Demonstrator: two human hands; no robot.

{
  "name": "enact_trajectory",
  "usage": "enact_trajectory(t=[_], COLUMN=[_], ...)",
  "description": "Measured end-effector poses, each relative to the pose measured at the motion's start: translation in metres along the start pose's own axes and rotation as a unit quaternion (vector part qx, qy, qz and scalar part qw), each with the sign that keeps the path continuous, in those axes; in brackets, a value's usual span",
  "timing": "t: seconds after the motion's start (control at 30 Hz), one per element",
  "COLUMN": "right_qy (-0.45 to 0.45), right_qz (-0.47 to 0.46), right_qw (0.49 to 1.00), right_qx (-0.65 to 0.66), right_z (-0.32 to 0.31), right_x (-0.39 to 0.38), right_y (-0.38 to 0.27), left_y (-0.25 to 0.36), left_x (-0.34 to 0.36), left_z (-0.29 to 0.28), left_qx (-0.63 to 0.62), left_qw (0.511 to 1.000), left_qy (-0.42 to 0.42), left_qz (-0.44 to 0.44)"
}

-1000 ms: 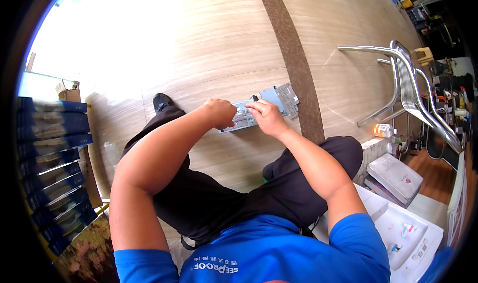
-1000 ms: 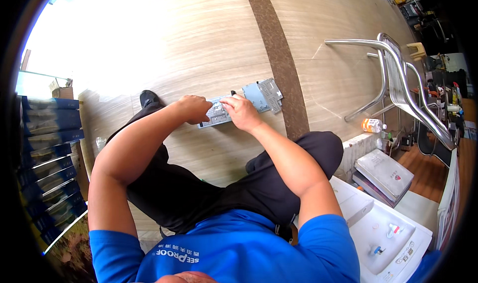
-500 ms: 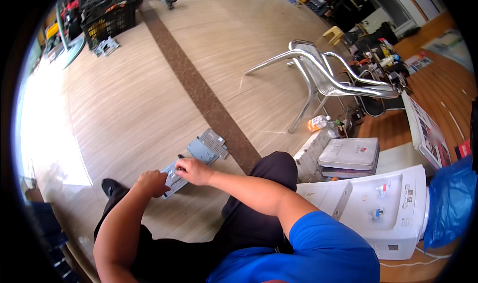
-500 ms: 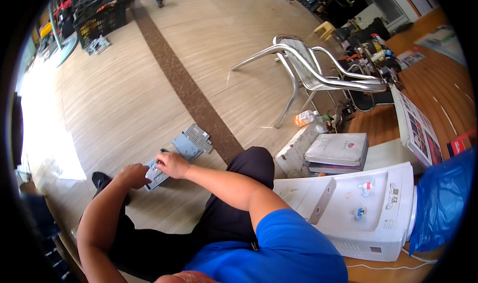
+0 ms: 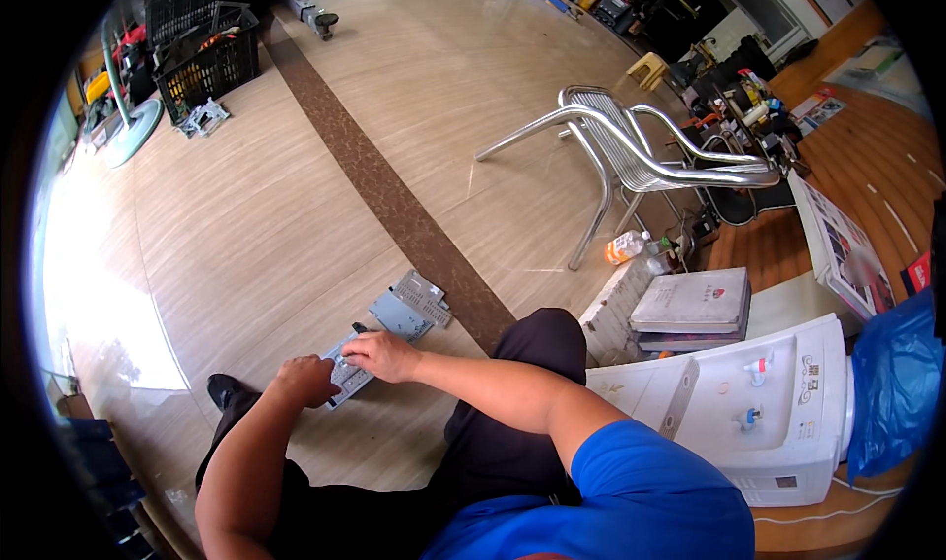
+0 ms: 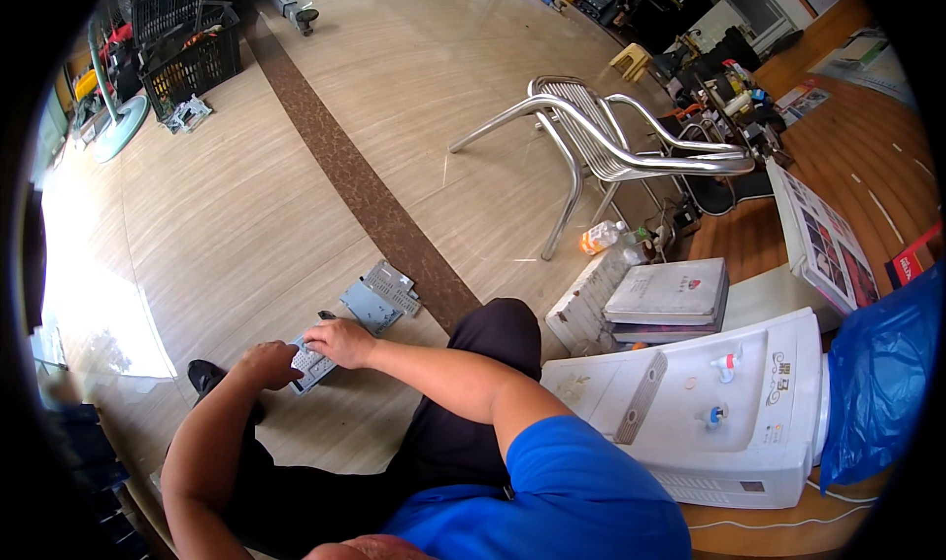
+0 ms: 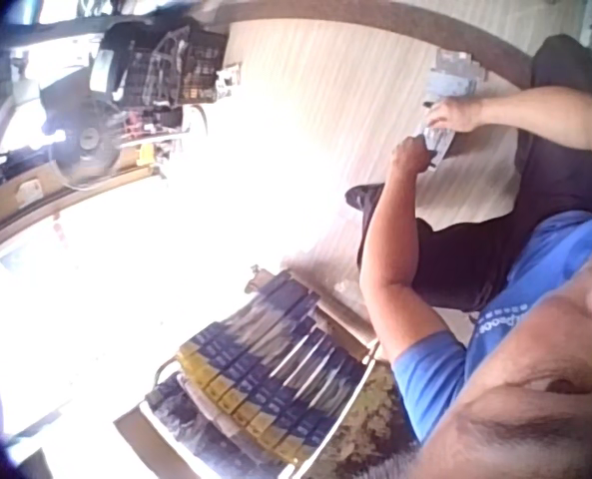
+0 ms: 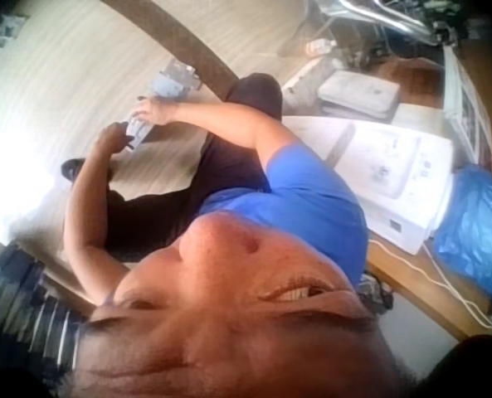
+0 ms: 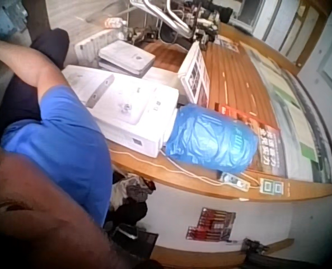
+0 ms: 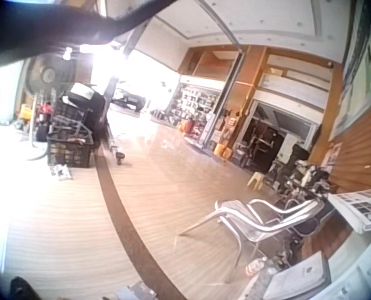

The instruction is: The person fits a metal cover onto an electronic unit's chassis, fastens it with a screwdriver, and attaches connectors and wires to the device.

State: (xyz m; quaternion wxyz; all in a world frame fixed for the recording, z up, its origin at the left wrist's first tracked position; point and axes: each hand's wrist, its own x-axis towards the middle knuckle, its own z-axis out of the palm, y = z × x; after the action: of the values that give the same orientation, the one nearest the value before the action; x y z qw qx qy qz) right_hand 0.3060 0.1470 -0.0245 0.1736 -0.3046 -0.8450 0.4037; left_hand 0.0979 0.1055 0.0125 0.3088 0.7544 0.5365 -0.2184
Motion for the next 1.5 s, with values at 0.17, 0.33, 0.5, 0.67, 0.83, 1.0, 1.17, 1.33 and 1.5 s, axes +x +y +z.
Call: enact_trajectory(t=[0.17,0.33,0.5,0.67,0.83,1.0,1.17,1.33,1.5], right_qy=[-0.016,-0.003,-0.032,-0.003,0.004,-0.039,-0.014,-0.014,0.026], right_qz=[-0.002,0.066,0.038,-0.008,-0.003,0.005,0.031,-0.007,-0.025], right_qw=[1.000,0.998,0.999,1.000,1.000,0.999,0.999,1.000,0.999], right_qx=[-0.008,0.016,0.022,0.007,0.005,-0.005,0.019,-0.008,-0.001], right_z=[-0.003,-0.001,-0.005,-0.001,-0.002,-0.005,0.004,0.005,-0.004], right_x=[-0.001,-0.001,0.001,-0.001,-0.001,-0.001,-0.001,-0.002,0.003], right_y=[0.002,-0.005,-0.005,0.000,-0.004,-0.002,-0.004,0.014,0.009], left_y=[0.000,0.001,0.000,0.001,0.000,0.002,-0.002,-0.004,0.000], left_x=[0.002,-0.001,0.001,0.002,0.001,0.002,0.000,0.013,0.009], left_z=[0.001,0.000,0.002,-0.001,-0.001,-0.002,0.006,0.015,0.000], left_qx=[-0.003,-0.012,-0.006,-0.002,-0.005,-0.008,-0.010,-0.012,-0.012], left_qw=[1.000,1.000,1.000,1.000,1.000,1.000,1.000,1.000,1.000], left_qy=[0.009,0.005,0.011,0.007,0.004,0.001,-0.002,0.017,0.016], left_qz=[0.005,0.000,0.002,0.004,-0.003,-0.003,-0.007,0.004,-0.001])
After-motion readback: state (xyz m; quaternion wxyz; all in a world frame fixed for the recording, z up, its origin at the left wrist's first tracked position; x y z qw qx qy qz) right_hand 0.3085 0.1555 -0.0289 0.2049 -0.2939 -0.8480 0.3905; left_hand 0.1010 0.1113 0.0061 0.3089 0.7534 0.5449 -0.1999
